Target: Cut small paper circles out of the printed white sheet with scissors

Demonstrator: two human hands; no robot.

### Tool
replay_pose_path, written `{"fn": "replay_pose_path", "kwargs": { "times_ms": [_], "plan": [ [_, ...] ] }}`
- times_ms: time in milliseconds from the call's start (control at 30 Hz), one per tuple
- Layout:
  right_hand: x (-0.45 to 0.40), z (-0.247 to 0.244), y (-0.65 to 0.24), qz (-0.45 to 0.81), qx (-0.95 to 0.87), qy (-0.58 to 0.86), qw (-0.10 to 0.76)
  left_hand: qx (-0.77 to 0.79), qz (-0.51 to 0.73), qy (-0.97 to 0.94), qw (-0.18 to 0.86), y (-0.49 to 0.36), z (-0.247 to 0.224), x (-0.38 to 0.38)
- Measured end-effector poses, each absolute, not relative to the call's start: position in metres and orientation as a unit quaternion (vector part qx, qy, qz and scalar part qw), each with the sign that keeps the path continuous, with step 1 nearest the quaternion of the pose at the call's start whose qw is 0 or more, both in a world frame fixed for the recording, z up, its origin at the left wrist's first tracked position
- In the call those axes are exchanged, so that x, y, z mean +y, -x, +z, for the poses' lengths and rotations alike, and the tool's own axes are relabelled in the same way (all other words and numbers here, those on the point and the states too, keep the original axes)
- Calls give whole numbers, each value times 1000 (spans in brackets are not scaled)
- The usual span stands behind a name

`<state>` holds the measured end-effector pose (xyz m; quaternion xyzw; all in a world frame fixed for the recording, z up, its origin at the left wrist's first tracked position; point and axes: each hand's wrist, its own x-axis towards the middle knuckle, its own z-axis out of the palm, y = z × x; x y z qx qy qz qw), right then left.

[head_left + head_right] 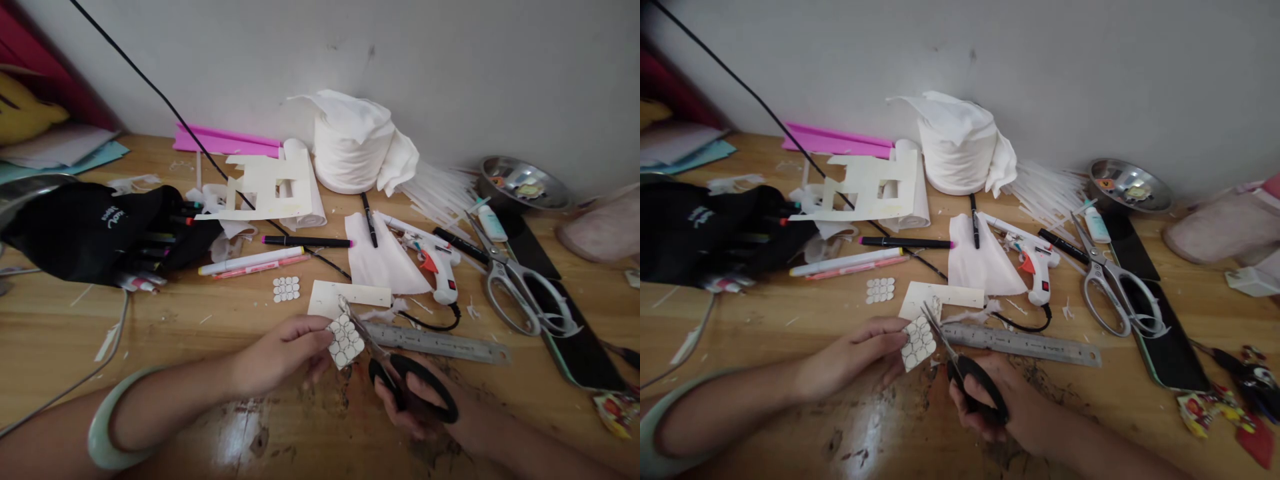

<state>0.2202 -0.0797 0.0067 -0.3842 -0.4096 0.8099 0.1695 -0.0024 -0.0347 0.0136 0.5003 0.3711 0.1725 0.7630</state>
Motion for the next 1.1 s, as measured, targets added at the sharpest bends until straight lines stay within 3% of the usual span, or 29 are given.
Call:
{"fn": "replay_pose_path", "kwargs": {
  "times_ms": [1100],
  "plan": [
    [-76, 12, -217, 809, -432, 372, 143, 351, 143, -511, 771, 4, 14, -33]
  ]
}}
